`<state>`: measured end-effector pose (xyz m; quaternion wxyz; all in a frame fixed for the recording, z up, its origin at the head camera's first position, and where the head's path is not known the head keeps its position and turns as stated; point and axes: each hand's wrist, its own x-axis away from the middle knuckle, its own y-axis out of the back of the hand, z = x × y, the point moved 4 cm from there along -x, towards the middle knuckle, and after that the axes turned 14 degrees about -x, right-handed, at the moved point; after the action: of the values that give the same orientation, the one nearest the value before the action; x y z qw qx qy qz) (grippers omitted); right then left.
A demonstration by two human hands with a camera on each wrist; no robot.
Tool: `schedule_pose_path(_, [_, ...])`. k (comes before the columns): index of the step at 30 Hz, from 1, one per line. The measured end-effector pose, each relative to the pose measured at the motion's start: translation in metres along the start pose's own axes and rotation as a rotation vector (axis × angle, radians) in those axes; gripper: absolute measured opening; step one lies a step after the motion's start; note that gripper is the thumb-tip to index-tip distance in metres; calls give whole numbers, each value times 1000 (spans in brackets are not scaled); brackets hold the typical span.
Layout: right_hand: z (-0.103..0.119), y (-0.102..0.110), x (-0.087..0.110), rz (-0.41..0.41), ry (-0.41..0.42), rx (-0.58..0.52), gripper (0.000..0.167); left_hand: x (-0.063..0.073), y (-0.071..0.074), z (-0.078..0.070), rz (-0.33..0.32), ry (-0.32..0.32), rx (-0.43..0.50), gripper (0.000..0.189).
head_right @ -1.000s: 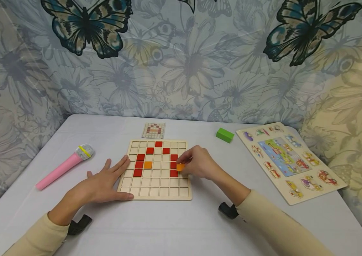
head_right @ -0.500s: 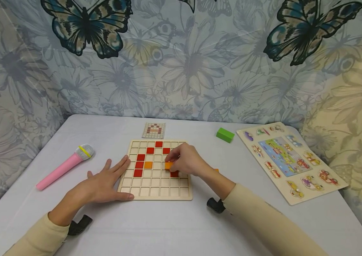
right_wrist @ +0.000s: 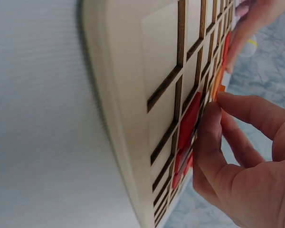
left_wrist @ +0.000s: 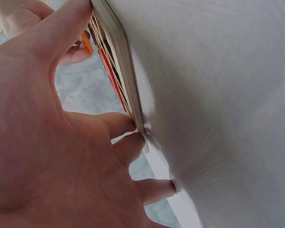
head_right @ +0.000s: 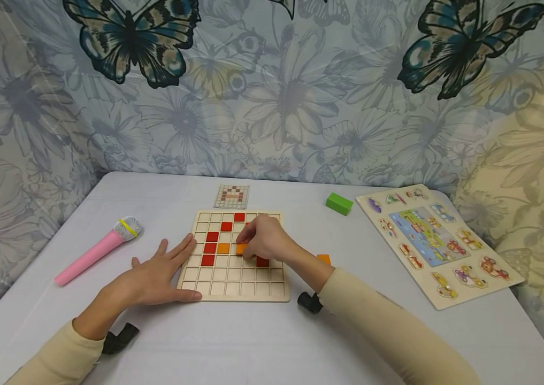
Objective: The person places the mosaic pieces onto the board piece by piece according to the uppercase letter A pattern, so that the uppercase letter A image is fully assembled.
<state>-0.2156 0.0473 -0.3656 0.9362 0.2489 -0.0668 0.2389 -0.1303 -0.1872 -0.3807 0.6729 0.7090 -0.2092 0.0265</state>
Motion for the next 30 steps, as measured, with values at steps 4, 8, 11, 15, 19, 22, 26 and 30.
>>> schedule_pose_path(4, [2,-4,-4,6,15,26,25,0,0,0,3,3,0,123])
schedule_pose_path(8, [5,-6,-6,3,29,50,24,0,0,-1,6,4,-1,123])
schedule_pose_path(11, [5,-7,-7,-1,36,68,24,-1,0,-1,7,1,-1,123])
schedule_pose_path(15, [5,-9,-9,-1,35,88,24,-1,0,-1,5,0,-1,123])
schedule_pose_path(19, [7,-10,-10,5,31,110,24,0,-1,0,5,0,0,124])
schedule_pose_path(22, [8,-10,-11,9,33,126,23,0,-1,0,4,0,0,124])
schedule_pose_path(26, [8,-11,-13,11,42,148,23,0,-1,0,4,0,-3,124])
schedule_pose_path(30, [8,-12,-13,9,47,164,22,-1,-1,0,4,1,-5,124])
